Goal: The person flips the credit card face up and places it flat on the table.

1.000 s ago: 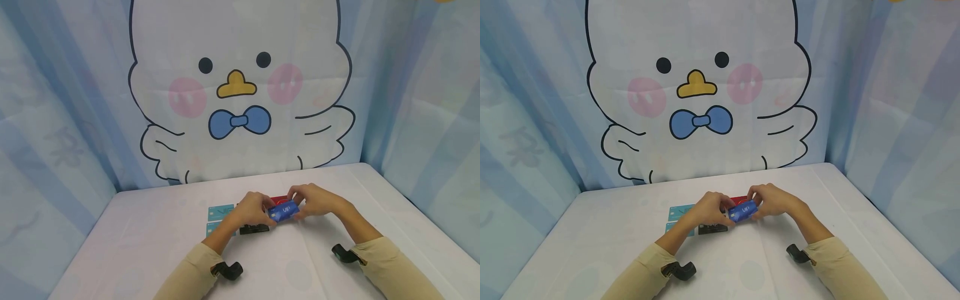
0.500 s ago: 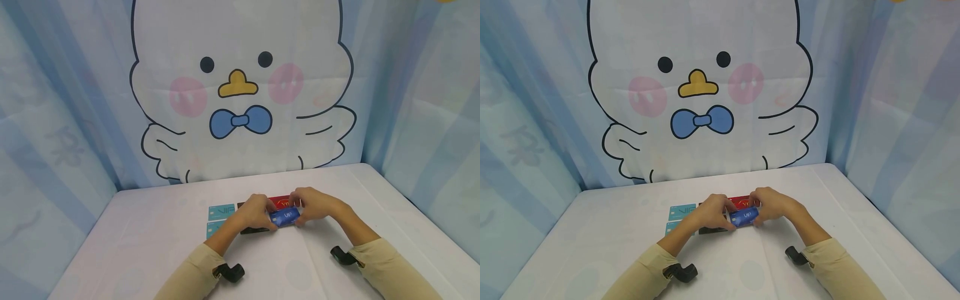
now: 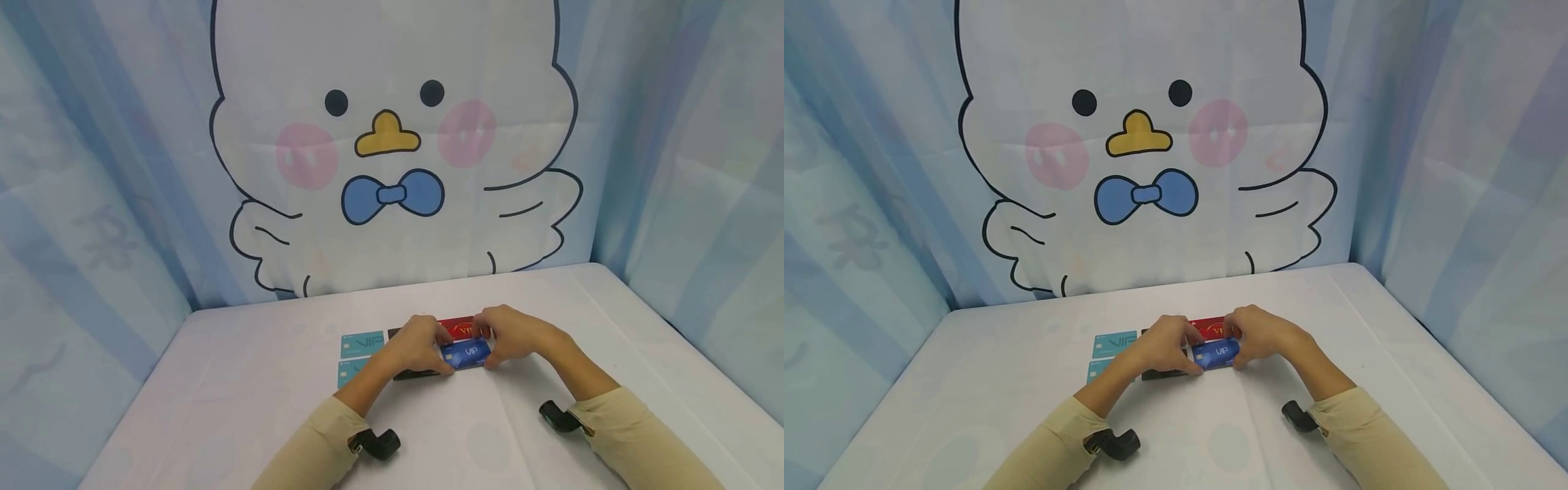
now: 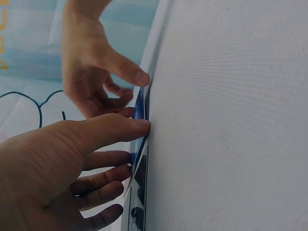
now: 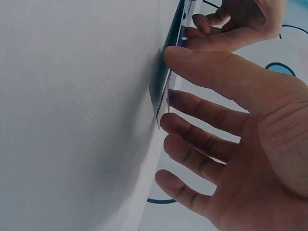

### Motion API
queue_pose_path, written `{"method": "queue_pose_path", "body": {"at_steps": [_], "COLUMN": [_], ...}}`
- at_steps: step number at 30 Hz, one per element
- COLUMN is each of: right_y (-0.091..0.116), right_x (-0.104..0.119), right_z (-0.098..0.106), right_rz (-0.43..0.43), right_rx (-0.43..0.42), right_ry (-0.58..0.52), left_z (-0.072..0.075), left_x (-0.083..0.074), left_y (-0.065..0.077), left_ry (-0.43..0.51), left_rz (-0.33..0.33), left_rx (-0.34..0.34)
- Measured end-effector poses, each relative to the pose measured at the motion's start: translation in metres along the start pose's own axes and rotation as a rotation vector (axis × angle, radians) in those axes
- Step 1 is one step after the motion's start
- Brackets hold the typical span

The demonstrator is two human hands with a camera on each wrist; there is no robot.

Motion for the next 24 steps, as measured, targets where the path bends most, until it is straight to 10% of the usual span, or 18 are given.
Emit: {"method": "queue_pose_path", "body": {"at_steps": [24], "right_y": [0.0012], "right_x": [0.0022], "right_z": [-0.0026], "right_rz": [-0.028], "right_rx": [0.017], "right_ry": [-0.009], "left_z": [-0.0004], "left_x": [0.0012], "left_y": [0.0026], "left_ry": [0.005], "left_rz": [0.006], "left_rx": [-0.003]}}
Point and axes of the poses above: each hand's wrist, its own y-axis away from the middle knuckle, its own z-axis out of the back of the hand, x = y × z, the point moved 1 cm from there along -y, towards the middle knuckle, and after that the axes turned 1 degree about z, right-handed, at the moved point
